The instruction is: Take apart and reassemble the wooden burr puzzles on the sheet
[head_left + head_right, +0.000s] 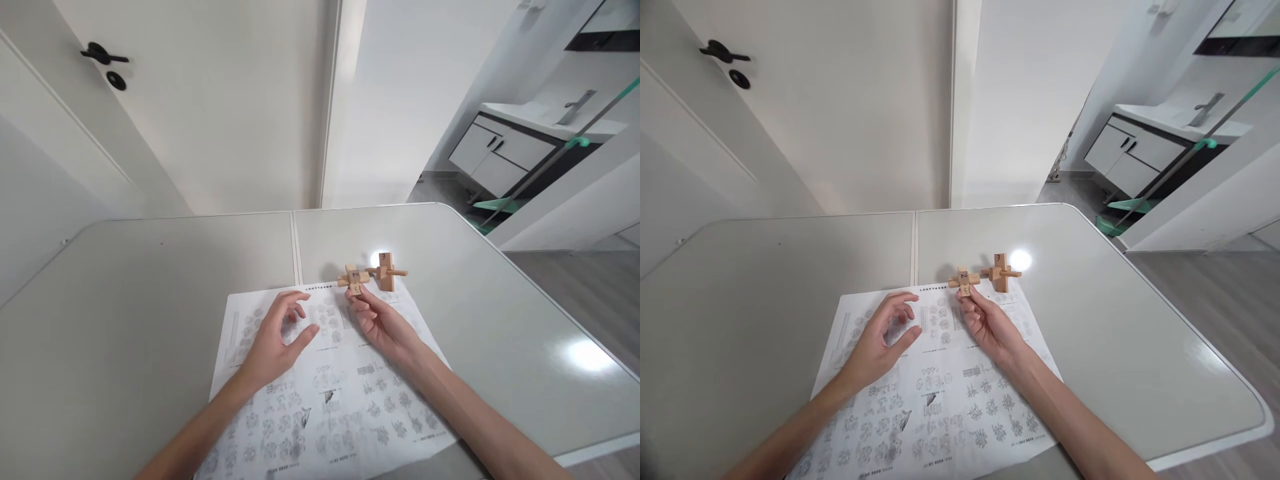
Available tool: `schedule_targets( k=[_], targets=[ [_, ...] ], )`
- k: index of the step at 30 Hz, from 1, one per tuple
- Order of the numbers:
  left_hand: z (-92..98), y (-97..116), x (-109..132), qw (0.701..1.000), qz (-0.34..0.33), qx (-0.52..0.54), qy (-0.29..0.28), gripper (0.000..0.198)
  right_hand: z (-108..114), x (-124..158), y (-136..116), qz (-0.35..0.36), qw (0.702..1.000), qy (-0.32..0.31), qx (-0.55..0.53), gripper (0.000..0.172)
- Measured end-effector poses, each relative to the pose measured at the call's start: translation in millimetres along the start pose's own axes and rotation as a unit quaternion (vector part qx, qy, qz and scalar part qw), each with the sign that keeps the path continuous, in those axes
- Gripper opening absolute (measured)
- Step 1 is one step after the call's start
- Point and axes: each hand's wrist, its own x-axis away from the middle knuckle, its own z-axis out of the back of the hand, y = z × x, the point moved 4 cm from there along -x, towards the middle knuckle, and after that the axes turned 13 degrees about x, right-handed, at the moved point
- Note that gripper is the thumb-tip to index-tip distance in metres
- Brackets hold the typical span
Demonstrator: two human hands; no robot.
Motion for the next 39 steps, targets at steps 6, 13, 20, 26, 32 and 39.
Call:
schedule_targets(
  k=[6, 13, 20, 26, 32, 39],
  targets=[
    [-0.2, 3.5, -1.1, 1.0, -0.004, -0.002, -0.001, 0.028, 7.5, -3.8, -0.8, 0.0, 0.998, 0.051, -0.048, 0.006],
    [-0.3, 4.0, -1.5, 1.0, -0.013, 0.0, -0.018, 0.02, 16.4, -4.8, -5.7, 0.012, 0.993, 0.106, -0.047, 0.002],
    [-0.2, 5.1, -2.2, 1.0, -0.018, -0.012, -0.02, 0.019, 7.5, -5.0, 4.1, 0.018, 0.998, 0.05, 0.044, 0.017],
    [-1.7, 1.2, -4.2, 0.999, 0.023, -0.012, -0.031, 0.016, -11.7, 4.1, 16.8, 0.026, 0.968, -0.063, 0.241, 0.028],
    [-4.9, -1.4, -4.5, 0.995, 0.089, -0.016, -0.05, 0.023, -11.1, 2.8, 17.1, 0.023, 0.955, -0.084, 0.284, 0.031],
    [-4.4, -1.5, -5.3, 0.995, 0.087, -0.014, -0.05, 0.025, -10.8, 1.7, 17.3, 0.023, 0.954, -0.087, 0.287, 0.03]
  ],
)
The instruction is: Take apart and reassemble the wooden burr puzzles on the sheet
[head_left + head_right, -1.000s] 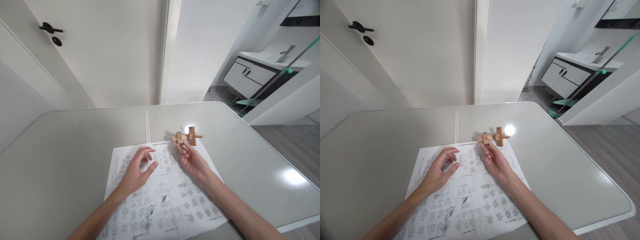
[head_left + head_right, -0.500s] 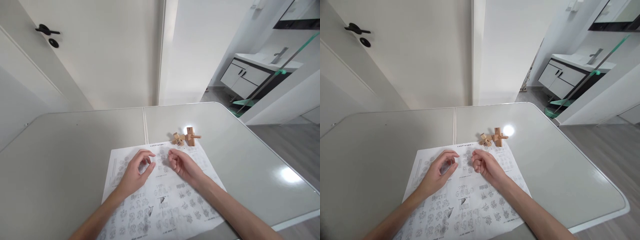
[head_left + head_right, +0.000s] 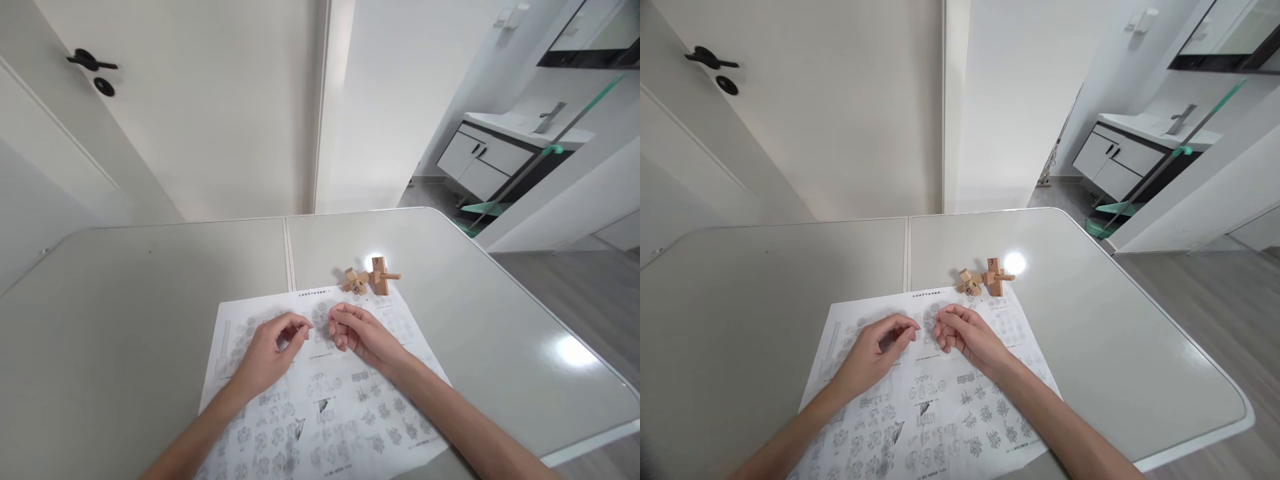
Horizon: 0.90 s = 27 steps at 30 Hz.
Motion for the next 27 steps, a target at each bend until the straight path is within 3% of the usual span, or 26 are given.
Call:
schedule_targets(
  k=[27],
  targets=[
    [0.9, -2.1, -0.5, 1.0, 0.006, -0.003, -0.006, 0.027, -3.8, -0.7, -5.3, -0.008, 1.0, 0.015, -0.006, 0.035]
  ],
)
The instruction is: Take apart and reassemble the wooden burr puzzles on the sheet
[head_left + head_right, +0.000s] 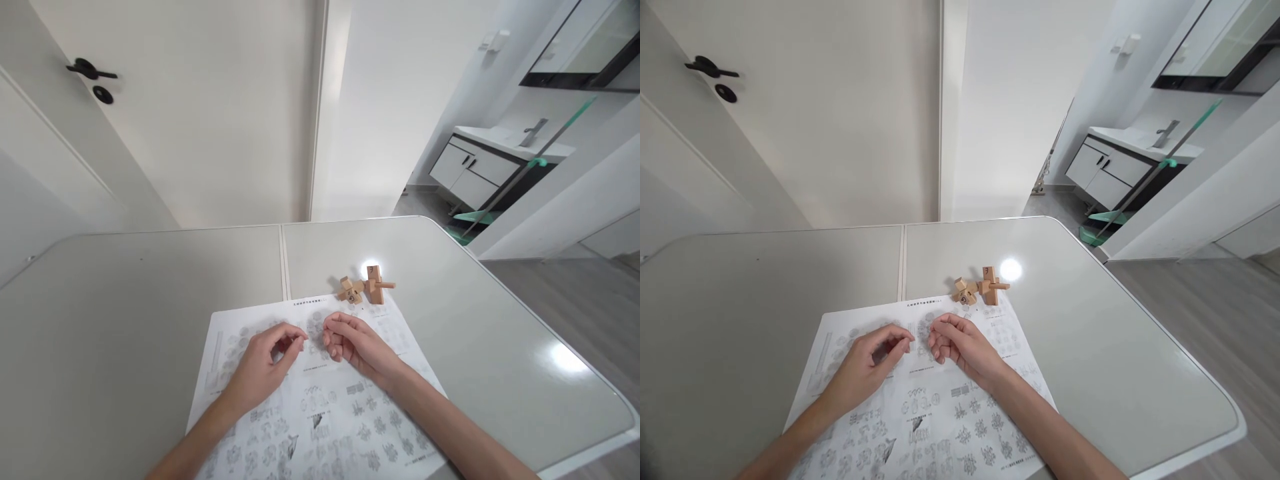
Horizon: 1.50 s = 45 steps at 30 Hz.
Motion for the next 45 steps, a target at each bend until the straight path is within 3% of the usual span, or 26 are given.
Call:
schedule_targets(
  k=[45],
  targets=[
    [-0.1, -1.3, -1.3, 1.0, -0.002, -0.02, -0.007, 0.025, -1.0, -1.5, -1.6, 0.0, 1.0, -0.004, -0.005, 0.035]
  ],
)
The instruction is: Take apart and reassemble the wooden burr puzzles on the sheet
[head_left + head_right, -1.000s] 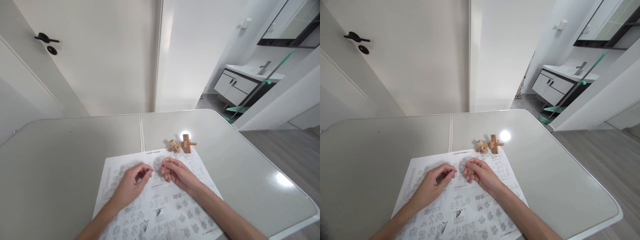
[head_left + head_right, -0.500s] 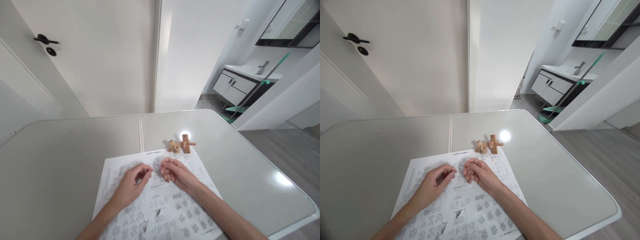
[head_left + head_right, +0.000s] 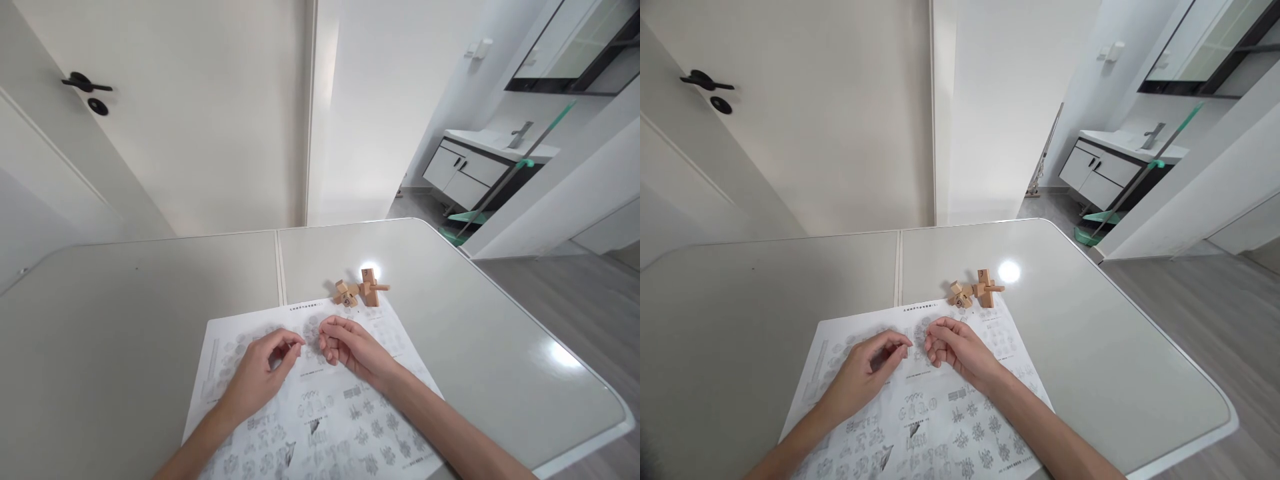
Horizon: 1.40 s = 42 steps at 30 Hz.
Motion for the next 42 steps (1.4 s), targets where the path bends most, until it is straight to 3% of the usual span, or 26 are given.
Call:
schedule_targets(
  k=[42],
  targets=[
    [-1.3, -2.7, 1.7, 1.0, 0.003, -0.001, -0.004, 0.026, 2.7, -1.0, 3.8, -0.001, 1.0, -0.005, -0.004, 0.032]
  ],
)
